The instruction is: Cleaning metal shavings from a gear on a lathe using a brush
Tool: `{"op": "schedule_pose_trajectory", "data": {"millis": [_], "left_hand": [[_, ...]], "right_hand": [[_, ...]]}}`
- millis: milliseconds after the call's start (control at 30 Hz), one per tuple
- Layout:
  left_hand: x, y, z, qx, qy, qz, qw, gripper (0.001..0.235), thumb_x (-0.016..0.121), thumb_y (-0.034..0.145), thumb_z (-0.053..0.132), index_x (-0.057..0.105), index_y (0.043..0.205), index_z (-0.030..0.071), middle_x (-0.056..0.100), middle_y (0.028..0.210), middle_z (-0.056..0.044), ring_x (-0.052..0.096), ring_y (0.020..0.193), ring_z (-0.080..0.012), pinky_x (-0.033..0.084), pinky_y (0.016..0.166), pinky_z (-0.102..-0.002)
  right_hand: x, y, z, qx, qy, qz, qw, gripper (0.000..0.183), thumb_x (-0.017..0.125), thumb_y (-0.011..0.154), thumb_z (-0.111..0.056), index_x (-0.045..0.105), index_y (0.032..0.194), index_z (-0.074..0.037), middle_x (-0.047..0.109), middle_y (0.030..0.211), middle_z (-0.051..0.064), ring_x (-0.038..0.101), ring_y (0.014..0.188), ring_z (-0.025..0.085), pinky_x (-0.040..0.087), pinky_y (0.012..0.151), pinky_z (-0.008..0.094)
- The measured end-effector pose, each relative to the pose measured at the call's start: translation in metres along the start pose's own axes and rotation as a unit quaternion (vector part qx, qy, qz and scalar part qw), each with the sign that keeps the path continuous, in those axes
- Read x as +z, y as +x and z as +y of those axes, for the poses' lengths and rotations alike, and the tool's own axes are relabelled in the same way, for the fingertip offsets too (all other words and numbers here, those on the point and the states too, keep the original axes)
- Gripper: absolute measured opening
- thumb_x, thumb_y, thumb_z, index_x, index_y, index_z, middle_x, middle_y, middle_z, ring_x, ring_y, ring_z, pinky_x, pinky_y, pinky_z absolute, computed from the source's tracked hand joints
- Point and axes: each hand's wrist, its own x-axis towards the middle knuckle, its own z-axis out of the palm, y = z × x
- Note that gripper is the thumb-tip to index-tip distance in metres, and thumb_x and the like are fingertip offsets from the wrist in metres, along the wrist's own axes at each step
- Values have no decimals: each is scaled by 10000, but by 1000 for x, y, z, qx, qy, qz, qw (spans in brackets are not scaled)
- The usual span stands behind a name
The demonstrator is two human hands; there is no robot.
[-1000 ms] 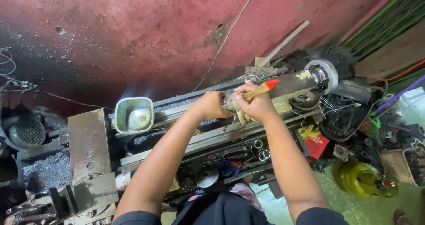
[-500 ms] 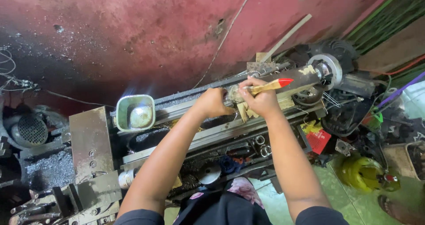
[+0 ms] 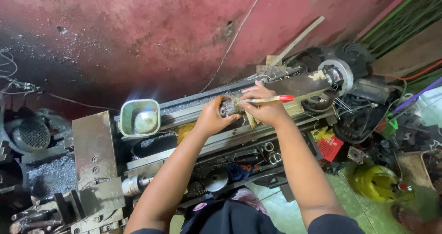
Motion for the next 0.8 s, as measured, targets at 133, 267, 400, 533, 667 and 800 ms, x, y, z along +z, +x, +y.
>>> {"op": "schedule_pose_trajectory", "data": {"millis": [133,267,400,533,667,800], "left_hand": [[14,3,-23,17,-2,20,1000,667,900,710,364,638,1269,114,706,1133,-168,662,1151,-399,538,1009,-477],[17,4,-27,-7,3,22,1000,730,915,691,366,637,1319,118,722,1181,-174,659,1176,-389,535,1024,-474],[20,5,-29,-24,-3,30,999,765,929,674,383,634,1333,131,732,1186,-160,666,1182,-372,540,1023,-455],[20,6,-28,-38,-18,40,998,728,939,657,369,654,1297,171,749,1143,-120,677,1159,-364,542,1006,-445],[25,4,-34,-60,-11,36,997,732,938,647,383,637,1275,157,747,1125,-142,679,1145,-380,543,999,-470],[28,7,-37,-72,6,27,997,704,934,639,388,622,1240,193,745,1104,-131,676,1140,-372,545,983,-488]], "right_hand": [[1,-2,13,-41,12,11,999,116,818,777,-144,772,862,-80,789,964,134,732,1037,326,351,1212,493],[6,0,5,-19,19,29,999,126,819,838,-193,779,928,-114,788,1008,111,724,1070,312,348,1198,509],[9,1,18,-48,0,-2,999,148,836,810,-196,779,930,-130,792,1001,96,723,1077,288,294,1213,510],[8,1,23,-53,9,-1,999,158,847,796,-208,783,927,-147,796,994,80,728,1075,283,319,1207,498],[8,2,19,-46,30,-13,998,160,822,860,-291,795,977,-186,798,1006,57,718,1114,278,274,1219,523],[1,7,5,-111,-16,-67,991,227,828,861,-321,795,1076,-257,800,1038,26,713,1139,264,235,1209,590]]}}
